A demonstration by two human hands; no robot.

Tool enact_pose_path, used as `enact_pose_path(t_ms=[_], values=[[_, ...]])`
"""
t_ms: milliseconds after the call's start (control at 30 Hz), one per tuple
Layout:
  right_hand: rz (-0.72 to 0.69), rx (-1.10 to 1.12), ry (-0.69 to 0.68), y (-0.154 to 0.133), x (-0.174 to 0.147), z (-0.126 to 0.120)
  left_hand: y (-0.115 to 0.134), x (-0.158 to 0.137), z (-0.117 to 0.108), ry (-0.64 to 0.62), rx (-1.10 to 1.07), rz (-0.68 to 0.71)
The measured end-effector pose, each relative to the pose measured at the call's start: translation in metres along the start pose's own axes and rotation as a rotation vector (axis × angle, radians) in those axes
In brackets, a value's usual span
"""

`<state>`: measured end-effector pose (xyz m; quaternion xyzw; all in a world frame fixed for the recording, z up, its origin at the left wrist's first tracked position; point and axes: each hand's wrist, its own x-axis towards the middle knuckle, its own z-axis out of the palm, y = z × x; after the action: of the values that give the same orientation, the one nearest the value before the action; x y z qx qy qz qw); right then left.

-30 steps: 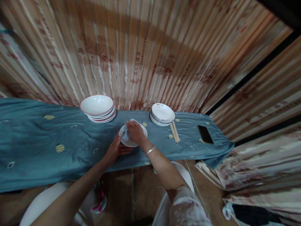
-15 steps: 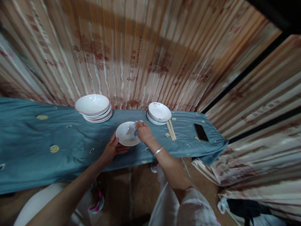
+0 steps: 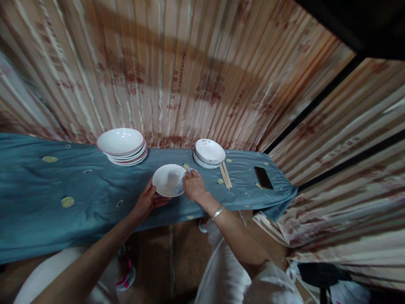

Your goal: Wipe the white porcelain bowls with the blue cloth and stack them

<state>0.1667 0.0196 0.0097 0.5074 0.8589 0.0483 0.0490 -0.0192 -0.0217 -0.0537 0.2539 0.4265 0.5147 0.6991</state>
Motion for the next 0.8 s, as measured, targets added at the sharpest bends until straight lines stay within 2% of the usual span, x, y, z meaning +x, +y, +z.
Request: enact_pose_path(t_ms=[167,400,600,800], values=[[0.003,0.051,-0.030,-0.008,-0.017,-0.006,0.001,0.001,0.002,0.020,0.018,0.007],[-0.011,0.159,0.022,-0.029,-0.032,-0.003,-0.001,0.002,0.000,0.012,-0.018,0.005],[-0.110,0.303,0.016,-0.052,-0.021,0.001,0.001,0.002,0.001,0.056,-0.035,0.030],[-0.121,0.478,0.012,-0.060,0.004,0.012,0.005,0.003,0.007,0.116,-0.048,-0.071]])
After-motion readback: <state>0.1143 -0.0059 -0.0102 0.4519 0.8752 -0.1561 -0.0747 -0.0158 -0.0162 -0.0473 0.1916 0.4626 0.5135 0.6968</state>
